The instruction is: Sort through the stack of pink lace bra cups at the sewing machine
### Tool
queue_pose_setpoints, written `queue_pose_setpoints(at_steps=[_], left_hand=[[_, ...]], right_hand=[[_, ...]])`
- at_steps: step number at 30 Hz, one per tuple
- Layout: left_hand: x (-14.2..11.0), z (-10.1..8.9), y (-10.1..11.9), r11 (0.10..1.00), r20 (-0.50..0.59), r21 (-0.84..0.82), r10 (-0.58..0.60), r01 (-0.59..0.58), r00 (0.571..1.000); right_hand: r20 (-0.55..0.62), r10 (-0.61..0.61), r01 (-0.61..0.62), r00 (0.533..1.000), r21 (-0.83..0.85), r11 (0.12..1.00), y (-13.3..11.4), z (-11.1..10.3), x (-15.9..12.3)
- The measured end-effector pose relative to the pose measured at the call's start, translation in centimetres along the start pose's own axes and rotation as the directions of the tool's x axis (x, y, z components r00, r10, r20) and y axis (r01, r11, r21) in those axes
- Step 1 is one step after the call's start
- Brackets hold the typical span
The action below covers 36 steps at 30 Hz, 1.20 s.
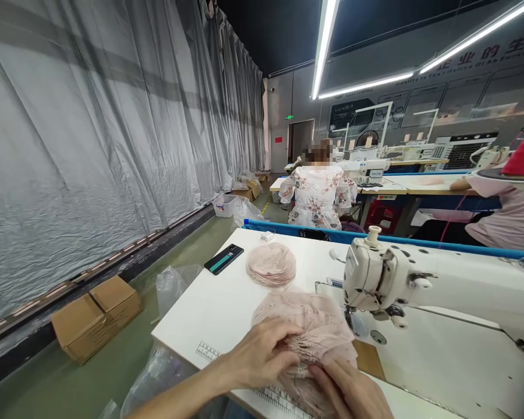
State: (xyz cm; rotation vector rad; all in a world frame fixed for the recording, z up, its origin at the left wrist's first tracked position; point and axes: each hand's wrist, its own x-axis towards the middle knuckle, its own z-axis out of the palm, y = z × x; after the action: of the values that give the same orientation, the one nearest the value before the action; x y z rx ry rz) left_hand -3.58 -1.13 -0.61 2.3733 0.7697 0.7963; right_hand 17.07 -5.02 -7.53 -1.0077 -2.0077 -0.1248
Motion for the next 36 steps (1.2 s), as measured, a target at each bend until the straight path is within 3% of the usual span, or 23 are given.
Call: queue_pose_setpoints(at_steps=[3,7,11,14,16,19,22,28,34,36], left_hand=[[-0.4,0.6,-0.2,0.999,0.034,0.039,0.019,-0.02,0.999],[-0.4,1.9,-0.6,0.995,-0.099,0.079,0.072,-0.065,0.992],[0.8,1.8,-0.4,0.998,-0.244,-0.024,-0.055,0.05,0.968],[1.6,1.5,-0.2,0.983,-0.308,-0.132,-0.164,0.129,0.937],[1.7,1.9,-0.2,0.98,-0.342,-0.159,-0.17,0.121,0.924],[1.3,3.2,-0.4,0.997,-0.338,-0.072,-0.061,0.039,0.939],[0.6,4.0,-0.3,0.999,-0.251,0.015,0.034,-0.031,0.967],[-0.3,3.5,-0.1,0.996,-0.18,0.065,0.07,-0.059,0.981],[-0.7,4.1,-1.3,0.98,-0.335,0.031,0.193,-0.194,0.922],[-0.6,4.1,-1.3,0.965,-0.307,0.063,0.26,-0.253,0.915]], right_hand=[[-0.012,0.011,-0.012,1.0,-0.012,1.0,-0.2,0.0,0.9],[-0.016,0.04,-0.04,0.999,-0.01,0.999,-1.4,-1.2,2.5],[-0.026,-0.054,0.054,0.998,0.004,0.999,-2.0,-2.9,2.5],[0.047,-0.184,0.187,0.982,-0.083,0.979,-1.7,-3.3,1.2],[0.102,-0.192,0.207,0.976,-0.167,0.964,-1.4,-2.9,0.2],[0.093,-0.182,0.199,0.979,-0.215,0.956,-1.0,-2.4,-0.6],[0.085,-0.184,0.196,0.979,-0.183,0.963,-1.1,-2.3,-0.6],[0.073,-0.114,0.114,0.991,0.0,0.993,-0.4,-2.0,-0.9],[0.035,0.024,-0.027,0.999,0.077,0.997,0.0,-1.7,-1.1],[0.034,0.054,-0.057,0.998,0.096,0.994,-0.1,-1.9,-0.9]])
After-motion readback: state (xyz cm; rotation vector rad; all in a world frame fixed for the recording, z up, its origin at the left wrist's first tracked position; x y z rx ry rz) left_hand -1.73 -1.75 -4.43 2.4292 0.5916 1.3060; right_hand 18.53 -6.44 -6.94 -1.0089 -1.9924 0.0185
